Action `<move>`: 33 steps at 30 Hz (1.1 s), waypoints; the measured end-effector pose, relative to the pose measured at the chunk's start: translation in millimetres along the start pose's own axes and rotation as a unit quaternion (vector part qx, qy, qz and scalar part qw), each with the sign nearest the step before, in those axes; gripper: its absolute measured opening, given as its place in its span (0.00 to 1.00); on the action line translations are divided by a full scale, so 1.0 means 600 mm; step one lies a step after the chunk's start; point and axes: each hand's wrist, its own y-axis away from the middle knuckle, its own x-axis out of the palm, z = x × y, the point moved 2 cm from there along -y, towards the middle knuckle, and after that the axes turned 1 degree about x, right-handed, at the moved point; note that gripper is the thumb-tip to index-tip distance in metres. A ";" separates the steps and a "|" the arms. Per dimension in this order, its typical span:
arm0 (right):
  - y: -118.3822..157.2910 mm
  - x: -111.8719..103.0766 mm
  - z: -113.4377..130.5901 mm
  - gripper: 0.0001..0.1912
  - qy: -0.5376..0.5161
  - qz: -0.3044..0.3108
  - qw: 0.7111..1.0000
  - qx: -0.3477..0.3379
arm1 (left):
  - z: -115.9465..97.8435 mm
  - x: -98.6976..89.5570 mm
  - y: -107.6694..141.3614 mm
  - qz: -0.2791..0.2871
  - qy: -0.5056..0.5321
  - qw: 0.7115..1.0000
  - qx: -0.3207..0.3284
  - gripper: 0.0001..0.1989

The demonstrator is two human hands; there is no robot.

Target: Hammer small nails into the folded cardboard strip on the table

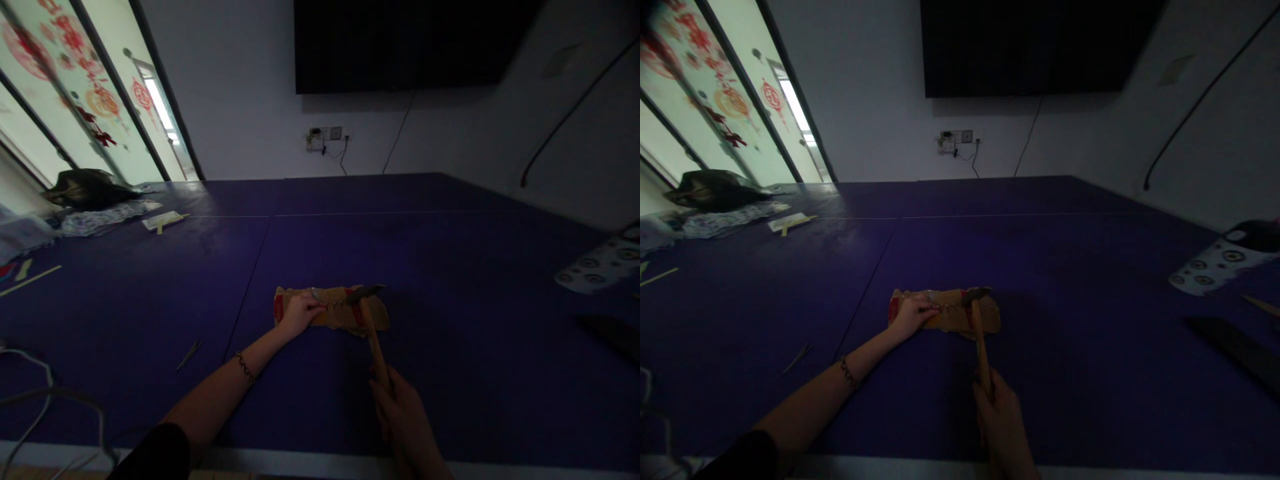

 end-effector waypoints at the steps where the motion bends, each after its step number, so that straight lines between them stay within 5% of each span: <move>1: 0.000 0.000 0.000 0.19 0.003 0.000 1.000 -0.004 | 0.000 0.000 0.001 -0.001 0.001 1.000 0.001 0.05; 33: 0.001 0.000 0.001 0.19 -0.006 0.009 1.000 0.012 | 0.010 0.009 0.003 -0.040 0.013 0.999 -0.005 0.04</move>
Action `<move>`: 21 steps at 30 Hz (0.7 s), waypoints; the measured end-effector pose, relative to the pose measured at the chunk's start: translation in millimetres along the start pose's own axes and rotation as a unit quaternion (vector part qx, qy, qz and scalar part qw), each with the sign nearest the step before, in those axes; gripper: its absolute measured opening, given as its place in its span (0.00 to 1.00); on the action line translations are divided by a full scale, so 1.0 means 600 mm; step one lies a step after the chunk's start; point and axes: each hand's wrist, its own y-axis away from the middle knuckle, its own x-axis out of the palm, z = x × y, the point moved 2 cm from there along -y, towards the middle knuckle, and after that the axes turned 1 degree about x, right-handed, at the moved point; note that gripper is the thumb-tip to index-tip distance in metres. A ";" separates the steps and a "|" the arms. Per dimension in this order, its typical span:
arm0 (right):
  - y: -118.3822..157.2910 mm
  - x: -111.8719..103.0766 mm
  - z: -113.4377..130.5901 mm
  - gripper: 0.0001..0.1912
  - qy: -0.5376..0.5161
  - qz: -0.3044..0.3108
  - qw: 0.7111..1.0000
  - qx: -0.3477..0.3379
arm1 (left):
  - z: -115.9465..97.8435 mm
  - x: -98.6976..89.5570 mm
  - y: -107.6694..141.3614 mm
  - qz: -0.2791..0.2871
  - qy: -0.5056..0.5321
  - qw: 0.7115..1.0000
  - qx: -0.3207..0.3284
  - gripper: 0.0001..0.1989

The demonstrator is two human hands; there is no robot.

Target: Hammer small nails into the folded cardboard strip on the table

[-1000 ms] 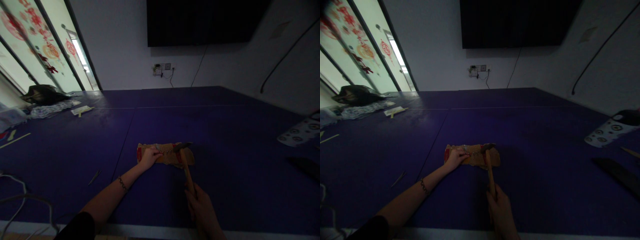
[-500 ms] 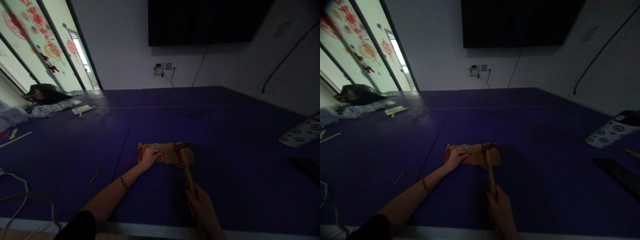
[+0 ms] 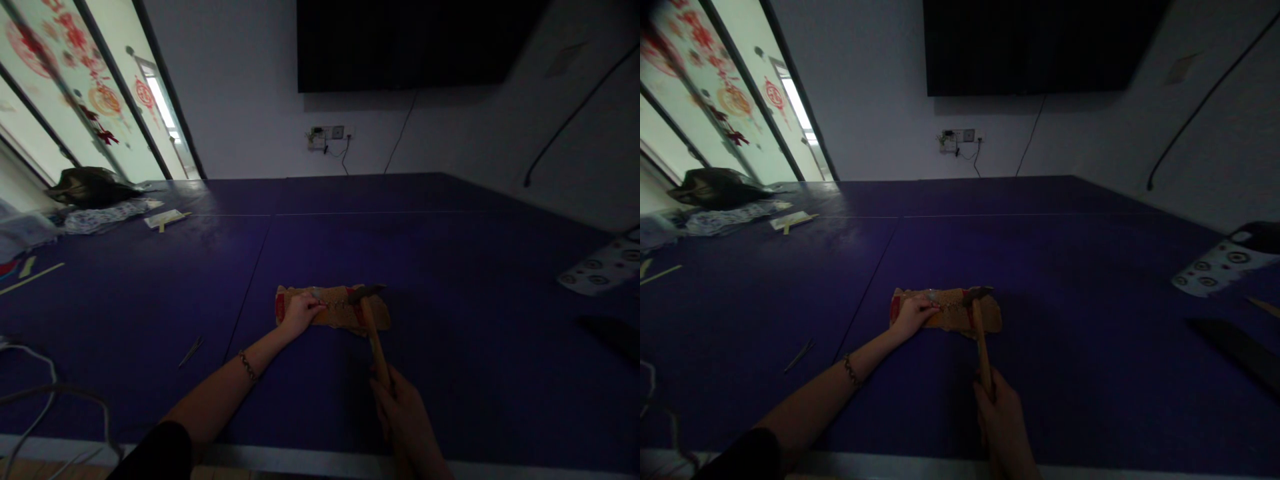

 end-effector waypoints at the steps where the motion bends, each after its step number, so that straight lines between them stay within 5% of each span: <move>1: 0.000 0.000 -0.001 0.19 0.004 0.000 1.000 -0.005 | -0.001 0.000 0.000 0.002 -0.002 1.000 0.002 0.04; 12: 0.007 -0.004 0.005 0.21 -0.021 -0.008 1.000 -0.009 | -0.005 0.001 0.000 0.008 -0.008 1.000 0.003 0.05; 21: 0.037 0.006 0.056 0.20 0.020 0.048 0.998 -0.040 | -0.002 0.003 0.001 0.017 -0.012 1.000 0.002 0.05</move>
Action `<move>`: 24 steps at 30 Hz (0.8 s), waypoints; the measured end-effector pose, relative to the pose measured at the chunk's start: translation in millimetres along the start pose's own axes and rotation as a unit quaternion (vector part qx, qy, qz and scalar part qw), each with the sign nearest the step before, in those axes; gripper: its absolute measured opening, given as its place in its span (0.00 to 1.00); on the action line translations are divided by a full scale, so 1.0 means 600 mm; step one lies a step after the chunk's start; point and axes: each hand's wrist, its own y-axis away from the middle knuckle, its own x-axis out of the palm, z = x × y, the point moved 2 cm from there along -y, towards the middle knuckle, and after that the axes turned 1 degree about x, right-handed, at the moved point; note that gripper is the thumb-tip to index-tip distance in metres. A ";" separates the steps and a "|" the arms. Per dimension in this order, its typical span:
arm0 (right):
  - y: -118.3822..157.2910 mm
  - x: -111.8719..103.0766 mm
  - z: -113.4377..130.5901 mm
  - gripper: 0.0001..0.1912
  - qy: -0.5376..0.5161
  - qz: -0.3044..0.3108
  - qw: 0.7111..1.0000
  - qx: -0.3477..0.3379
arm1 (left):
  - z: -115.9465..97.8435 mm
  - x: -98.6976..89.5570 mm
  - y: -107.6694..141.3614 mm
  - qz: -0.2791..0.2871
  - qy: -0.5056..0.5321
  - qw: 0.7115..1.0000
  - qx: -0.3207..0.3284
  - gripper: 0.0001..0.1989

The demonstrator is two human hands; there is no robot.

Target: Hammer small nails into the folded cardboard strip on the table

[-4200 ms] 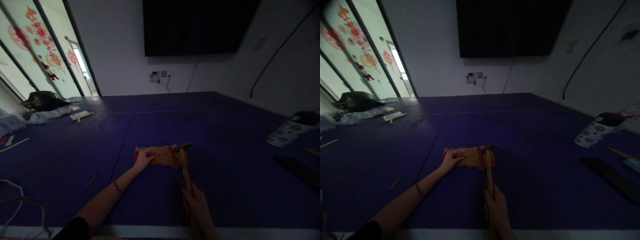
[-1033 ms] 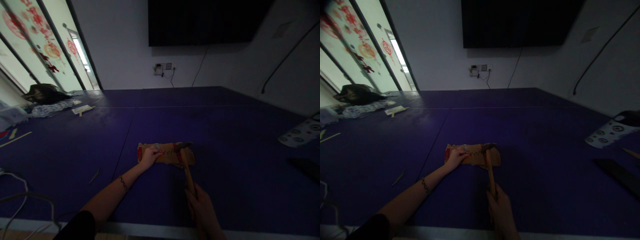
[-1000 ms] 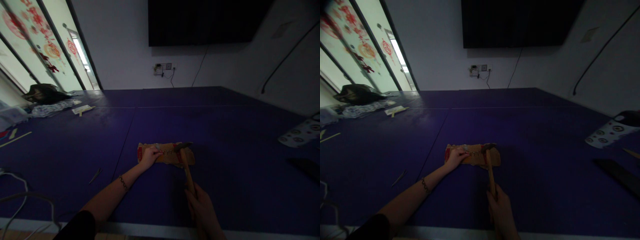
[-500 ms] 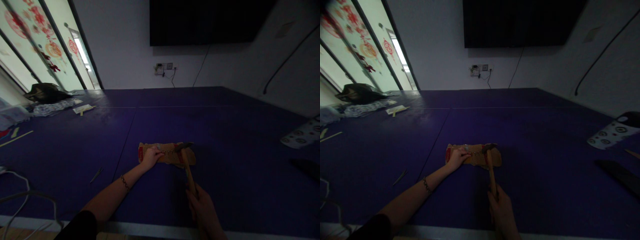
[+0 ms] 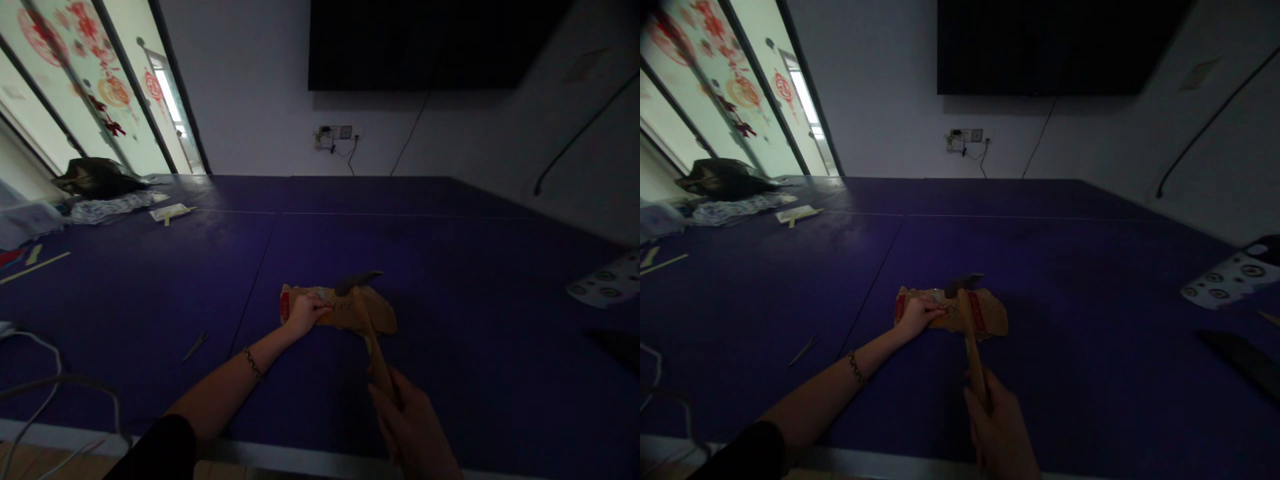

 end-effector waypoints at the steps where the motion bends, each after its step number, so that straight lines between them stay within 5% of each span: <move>1: -0.001 0.003 0.006 0.19 0.029 -0.003 1.000 -0.011 | -0.001 0.000 0.000 0.001 -0.003 1.000 0.000 0.05; 7: -0.003 0.024 0.028 0.16 0.147 -0.065 0.984 -0.073 | -0.001 0.003 -0.001 0.001 -0.012 1.000 -0.003 0.06; 24: 0.001 0.035 0.017 0.23 0.216 -0.077 0.968 -0.101 | 0.003 0.006 -0.005 0.010 -0.016 1.000 -0.013 0.05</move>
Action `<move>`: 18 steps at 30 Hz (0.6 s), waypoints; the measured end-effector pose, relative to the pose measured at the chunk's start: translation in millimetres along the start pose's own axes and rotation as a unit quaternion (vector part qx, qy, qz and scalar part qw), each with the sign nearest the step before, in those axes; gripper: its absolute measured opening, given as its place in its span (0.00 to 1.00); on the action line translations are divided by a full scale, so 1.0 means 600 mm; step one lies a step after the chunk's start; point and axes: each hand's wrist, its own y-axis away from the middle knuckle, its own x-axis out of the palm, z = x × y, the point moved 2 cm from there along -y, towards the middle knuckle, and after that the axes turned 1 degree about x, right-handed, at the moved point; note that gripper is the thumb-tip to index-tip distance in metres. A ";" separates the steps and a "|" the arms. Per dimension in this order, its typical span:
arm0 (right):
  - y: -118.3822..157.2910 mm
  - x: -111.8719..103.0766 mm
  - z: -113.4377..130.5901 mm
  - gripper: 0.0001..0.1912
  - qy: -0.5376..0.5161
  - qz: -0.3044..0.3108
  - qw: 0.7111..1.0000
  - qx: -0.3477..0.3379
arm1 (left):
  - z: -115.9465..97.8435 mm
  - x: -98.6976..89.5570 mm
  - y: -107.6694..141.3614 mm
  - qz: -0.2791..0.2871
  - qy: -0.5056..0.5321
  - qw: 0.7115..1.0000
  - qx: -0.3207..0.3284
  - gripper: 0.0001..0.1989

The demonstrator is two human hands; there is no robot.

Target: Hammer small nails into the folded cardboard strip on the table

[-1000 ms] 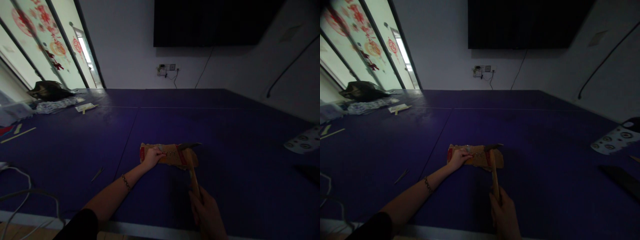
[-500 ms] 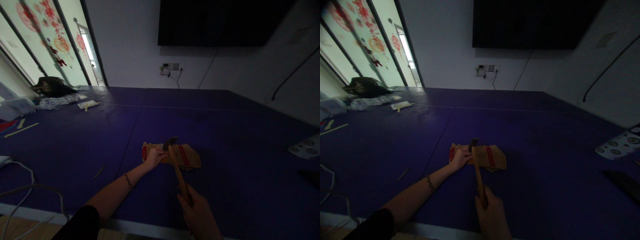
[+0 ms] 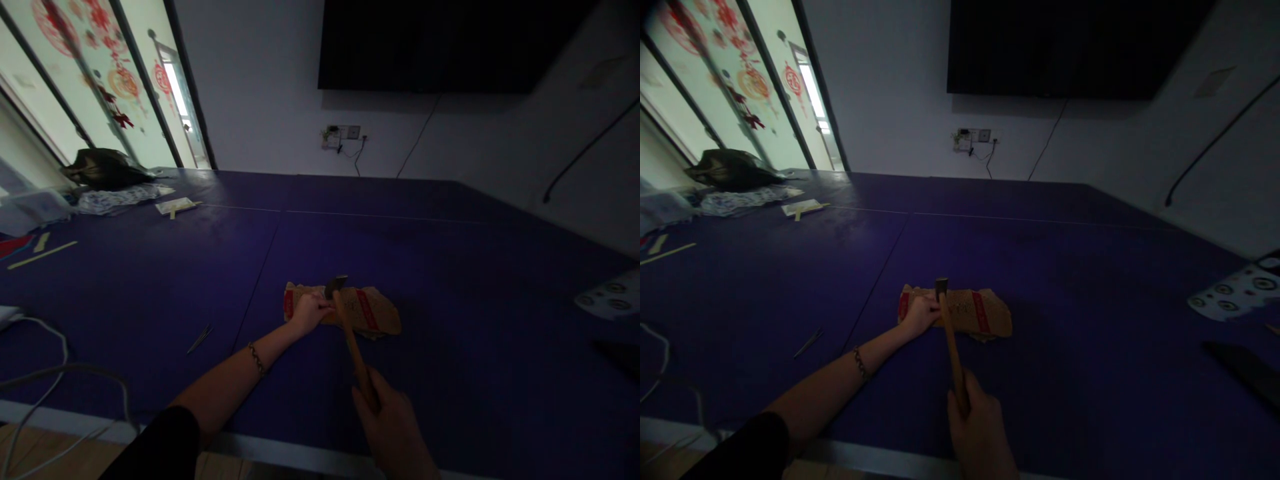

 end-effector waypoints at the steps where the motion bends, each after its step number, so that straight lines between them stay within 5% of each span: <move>1: 0.000 0.002 -0.002 0.23 0.023 -0.002 1.000 0.001 | 0.001 0.000 -0.001 0.000 -0.001 1.000 -0.002 0.06; 18: 0.008 0.004 -0.021 0.22 -0.045 0.020 0.999 0.019 | -0.002 -0.001 -0.003 0.003 0.004 1.000 -0.022 0.03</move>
